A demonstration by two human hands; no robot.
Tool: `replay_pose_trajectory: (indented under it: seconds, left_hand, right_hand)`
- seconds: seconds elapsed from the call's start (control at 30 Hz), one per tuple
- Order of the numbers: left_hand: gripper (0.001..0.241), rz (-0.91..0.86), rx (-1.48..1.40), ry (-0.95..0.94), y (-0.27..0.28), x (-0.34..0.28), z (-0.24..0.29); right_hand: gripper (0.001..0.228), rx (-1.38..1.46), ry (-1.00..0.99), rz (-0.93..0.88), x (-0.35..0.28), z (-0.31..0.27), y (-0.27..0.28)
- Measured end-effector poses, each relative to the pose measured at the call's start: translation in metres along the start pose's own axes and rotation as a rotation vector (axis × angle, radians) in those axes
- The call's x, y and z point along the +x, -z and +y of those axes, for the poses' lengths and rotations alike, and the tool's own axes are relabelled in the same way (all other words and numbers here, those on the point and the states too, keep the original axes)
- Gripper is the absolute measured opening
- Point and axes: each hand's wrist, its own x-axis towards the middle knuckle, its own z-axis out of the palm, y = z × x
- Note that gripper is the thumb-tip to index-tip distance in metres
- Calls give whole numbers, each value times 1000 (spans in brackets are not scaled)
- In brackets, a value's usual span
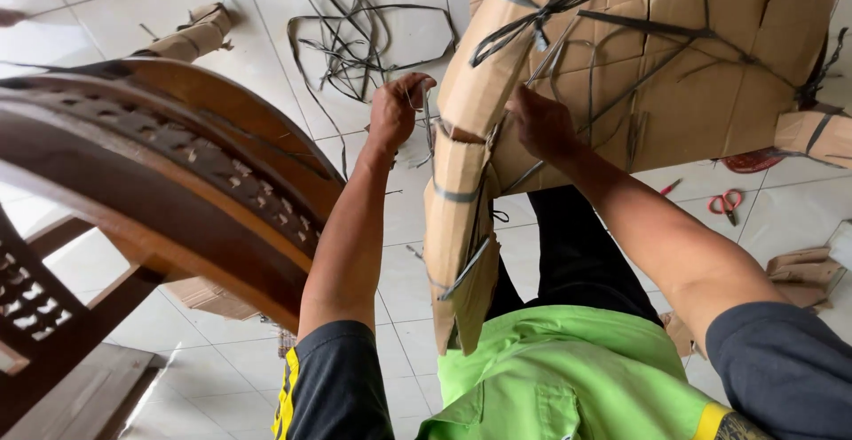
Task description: Wrapping a wooden chair with cardboard and securing it with plastic ties for protection.
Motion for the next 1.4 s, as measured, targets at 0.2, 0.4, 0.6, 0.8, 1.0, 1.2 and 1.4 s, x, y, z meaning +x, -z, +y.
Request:
replay_pose_trajectory:
  seconds: [0.2,0.4,0.6,0.8,1.0,1.2,1.4]
  left_hand:
    - [27,-227,-230,-168,-15,-2,44]
    - [18,-165,-318,61,-26,-9,23]
    - [27,-56,-384,242,-5,-26,47]
    - [41,74,-407,276,36,-71,161]
    - [29,346,-114,-152,46,-133,230]
    - [40,244,574,-710,8,-164,278]
    - [12,202,763,-815,8,-153,271]
  right_hand:
    - [9,173,-101,-170,32,18,-100]
    - [20,-58,50,-211,36,16,-75]
    - [15,239,-58,-183,11,13,23]
    - [14,225,-172,-310,-34,-17,111]
    - [19,482,-234,-201,-67,-47,147]
    - [23,599,-100,-165,-66,-79,165]
    - [34,688,4,-92,-46,-97,187]
